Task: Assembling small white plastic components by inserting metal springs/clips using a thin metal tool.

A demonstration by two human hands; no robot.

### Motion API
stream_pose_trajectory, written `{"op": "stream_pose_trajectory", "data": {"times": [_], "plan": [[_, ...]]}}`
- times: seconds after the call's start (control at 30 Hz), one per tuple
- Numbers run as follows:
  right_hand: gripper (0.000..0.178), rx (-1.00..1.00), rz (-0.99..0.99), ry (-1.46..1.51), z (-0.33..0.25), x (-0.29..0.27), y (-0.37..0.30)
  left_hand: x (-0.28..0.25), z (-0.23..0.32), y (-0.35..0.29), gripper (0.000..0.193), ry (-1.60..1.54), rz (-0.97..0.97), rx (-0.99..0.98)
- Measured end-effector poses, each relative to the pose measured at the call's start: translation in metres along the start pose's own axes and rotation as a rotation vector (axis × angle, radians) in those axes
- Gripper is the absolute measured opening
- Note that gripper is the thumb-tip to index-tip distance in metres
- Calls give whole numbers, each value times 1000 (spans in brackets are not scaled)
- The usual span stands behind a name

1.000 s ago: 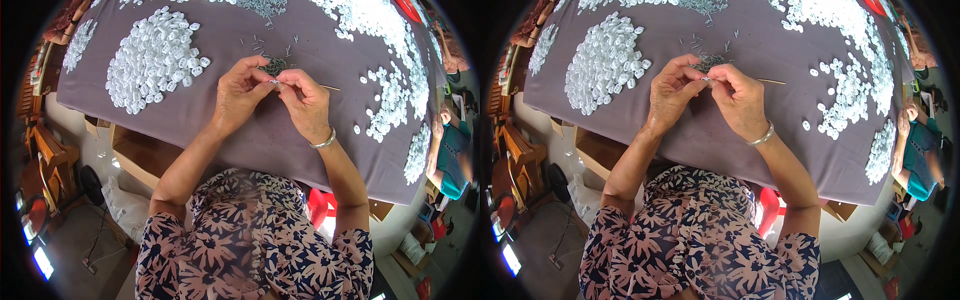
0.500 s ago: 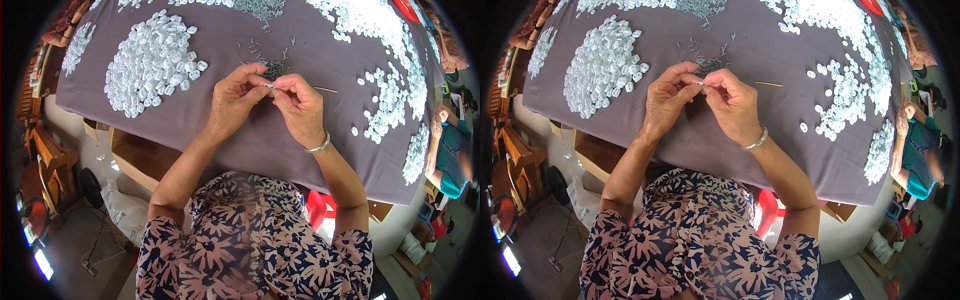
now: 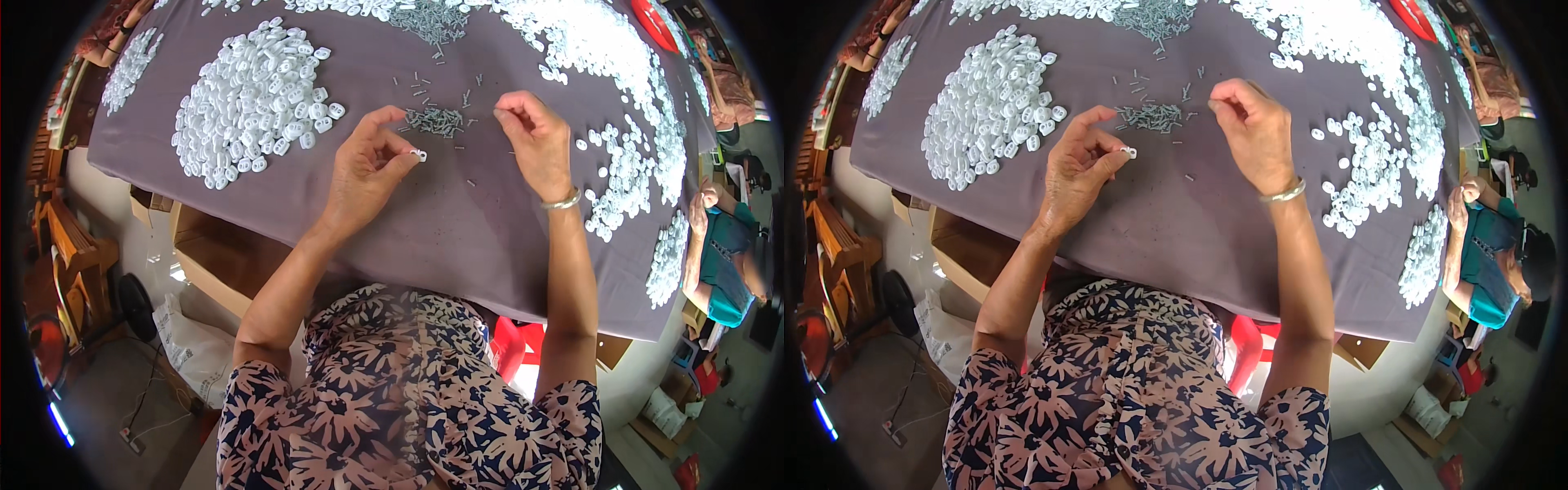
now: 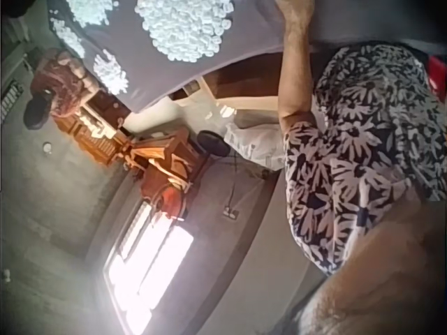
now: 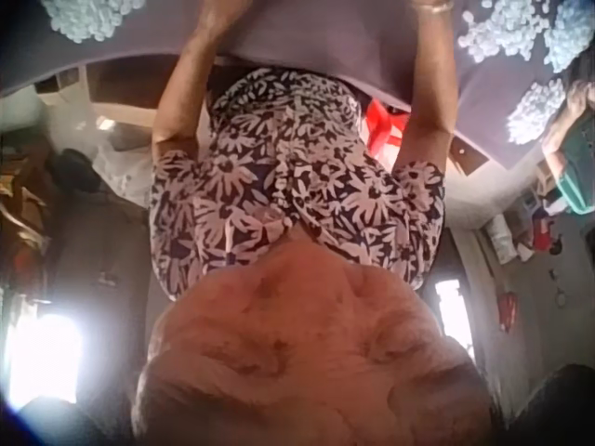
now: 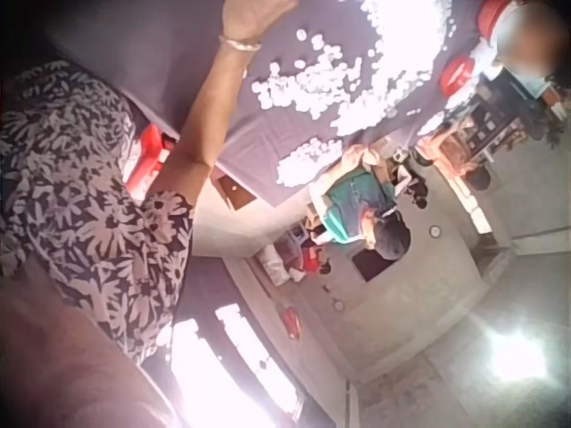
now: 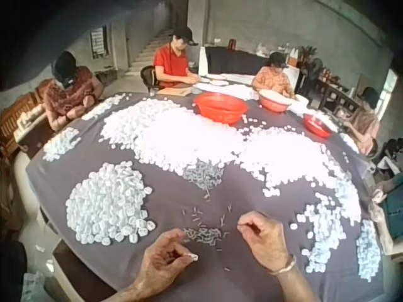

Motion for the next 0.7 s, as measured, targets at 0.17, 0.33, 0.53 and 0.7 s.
{"op": "stream_pose_trajectory", "data": {"times": [0.17, 0.33, 0.53, 0.7], "plan": [[7, -128, -184, -48, 8, 17, 19, 2, 0, -4, 47, 31, 51, 15], [8, -224, -282, -199, 10, 30, 26, 3, -2, -4, 45, 47, 18, 15], [8, -268, -343, -264, 11, 34, 32, 3, 0, -4, 41, 86, 28, -6], [5, -239, -359, -320, 13, 35, 34, 4, 0, -2, 41, 70, 32, 10]]}}
Point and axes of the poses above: each hand's wrist, its own y-axis towards the middle knuckle, its own x-axis out of the palm, z = x × y, the point moved 5 cm from there along y, towards the middle knuckle, and after that the axes turned 12 degrees about y, right-handed, at the moved point
